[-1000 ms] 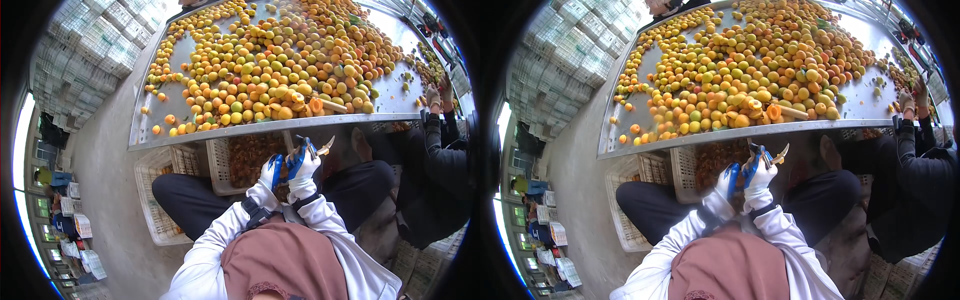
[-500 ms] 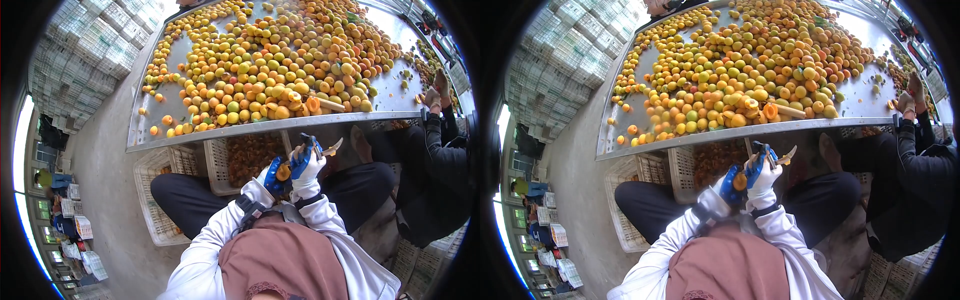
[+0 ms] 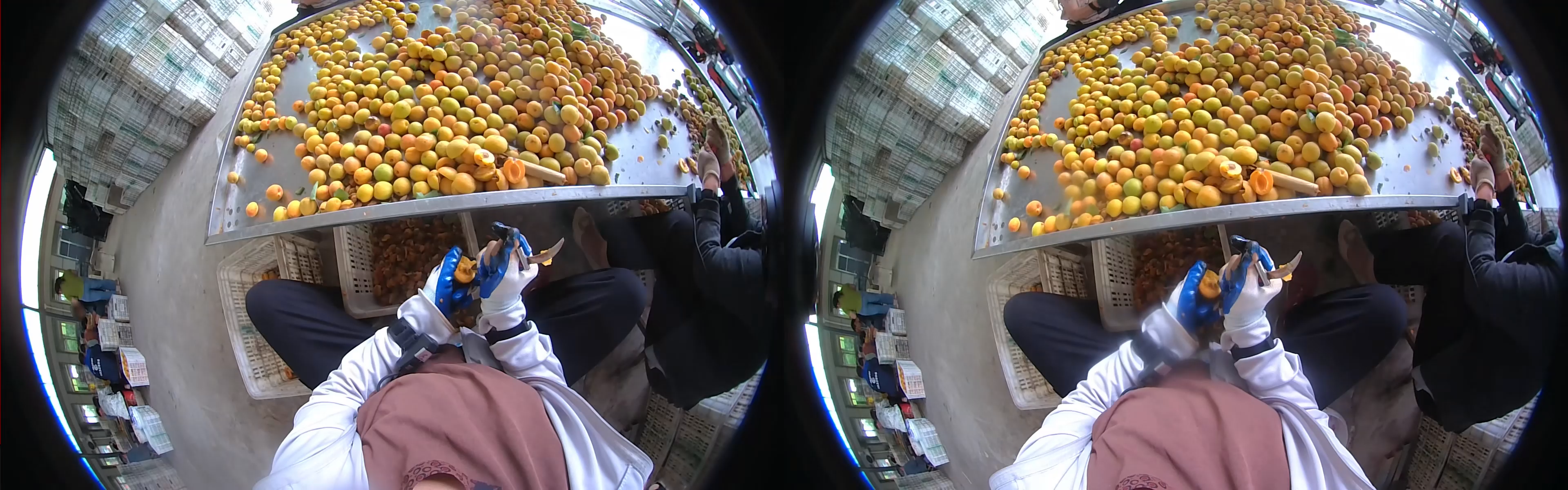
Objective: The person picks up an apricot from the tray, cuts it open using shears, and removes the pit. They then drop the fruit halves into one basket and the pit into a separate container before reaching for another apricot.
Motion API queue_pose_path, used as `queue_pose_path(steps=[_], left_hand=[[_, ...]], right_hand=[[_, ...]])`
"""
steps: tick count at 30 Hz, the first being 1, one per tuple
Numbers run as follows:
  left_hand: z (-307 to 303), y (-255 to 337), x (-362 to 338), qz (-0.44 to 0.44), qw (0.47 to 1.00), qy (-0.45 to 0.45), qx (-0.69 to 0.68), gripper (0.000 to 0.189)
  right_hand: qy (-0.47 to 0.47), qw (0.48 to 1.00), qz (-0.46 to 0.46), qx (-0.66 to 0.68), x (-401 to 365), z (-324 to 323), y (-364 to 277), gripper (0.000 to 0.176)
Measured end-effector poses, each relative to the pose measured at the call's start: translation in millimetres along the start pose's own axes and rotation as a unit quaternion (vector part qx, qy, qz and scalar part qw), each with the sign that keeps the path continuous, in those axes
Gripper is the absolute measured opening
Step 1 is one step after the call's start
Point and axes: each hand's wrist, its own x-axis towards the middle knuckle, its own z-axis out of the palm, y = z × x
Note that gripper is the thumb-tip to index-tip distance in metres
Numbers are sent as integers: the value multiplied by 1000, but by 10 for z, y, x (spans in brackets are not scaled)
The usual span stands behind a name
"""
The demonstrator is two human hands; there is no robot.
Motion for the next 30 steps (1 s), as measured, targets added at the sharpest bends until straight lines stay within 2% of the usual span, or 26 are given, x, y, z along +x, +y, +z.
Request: queue_pose_path(steps=[3,5,6,7,8,9,10,11,12,13,14,15,17,18,19,20,21,23,24,25,27,30], left_hand=[[-208,-112,109,-4,997,-37,60,41],[-188,-199,116,220,950,-48,218,34],[-195,-219,157,221,949,-47,218,34],[-219,-243,204,319,892,-49,316,31],[-231,-282,240,409,815,-50,408,28],[-204,-387,287,292,926,-34,238,26],[-237,-406,334,277,940,-50,193,25],[-267,-419,385,262,951,-67,147,24],[-202,-379,320,262,951,-68,147,24],[-79,-295,186,205,974,-43,89,23],[-14,-243,107,147,988,-18,30,21],[-98,-262,173,149,988,-17,30,21],[-329,-337,369,169,977,-29,124,14],[-319,-354,361,168,977,-28,124,14],[-277,-361,334,299,906,3,300,11],[-249,-362,301,413,785,34,460,10],[-212,-325,241,413,786,35,460,10],[-144,-230,123,479,692,24,540,13],[-128,-217,73,458,722,6,518,15],[-111,-198,26,458,722,8,518,15],[-86,-154,-29,485,692,-17,534,10],[-140,-159,-3,485,692,-33,533,14]], right_hand=[[-1,1000,-5,-14,-12,2,38,23],[-6,1000,-4,-2,-17,-28,47,22],[-10,1000,-3,10,-18,-42,61,22],[-11,1000,-1,11,-42,-42,134,22],[28,999,-17,-18,-81,-29,241,22],[66,996,-35,-46,-99,10,270,22],[23,996,-45,-80,-110,-4,238,20],[23,996,-46,-79,-92,-15,201,20],[38,999,5,-29,-69,11,129,21],[52,997,57,22,-42,19,88,21],[16,997,63,51,11,-26,62,24],[8,999,37,-18,59,-94,140,30],[74,979,132,134,92,34,-23,30],[75,979,132,134,118,-17,7,30],[51,966,173,185,159,-104,52,31],[28,948,214,235,186,-189,95,33],[28,947,216,235,193,-213,100,33],[24,924,260,278,207,-254,117,35],[-12,917,265,296,218,-300,139,37],[-12,917,268,296,219,-345,166,37],[-30,908,277,314,214,-373,188,38],[-16,909,286,303,195,-359,171,38]])
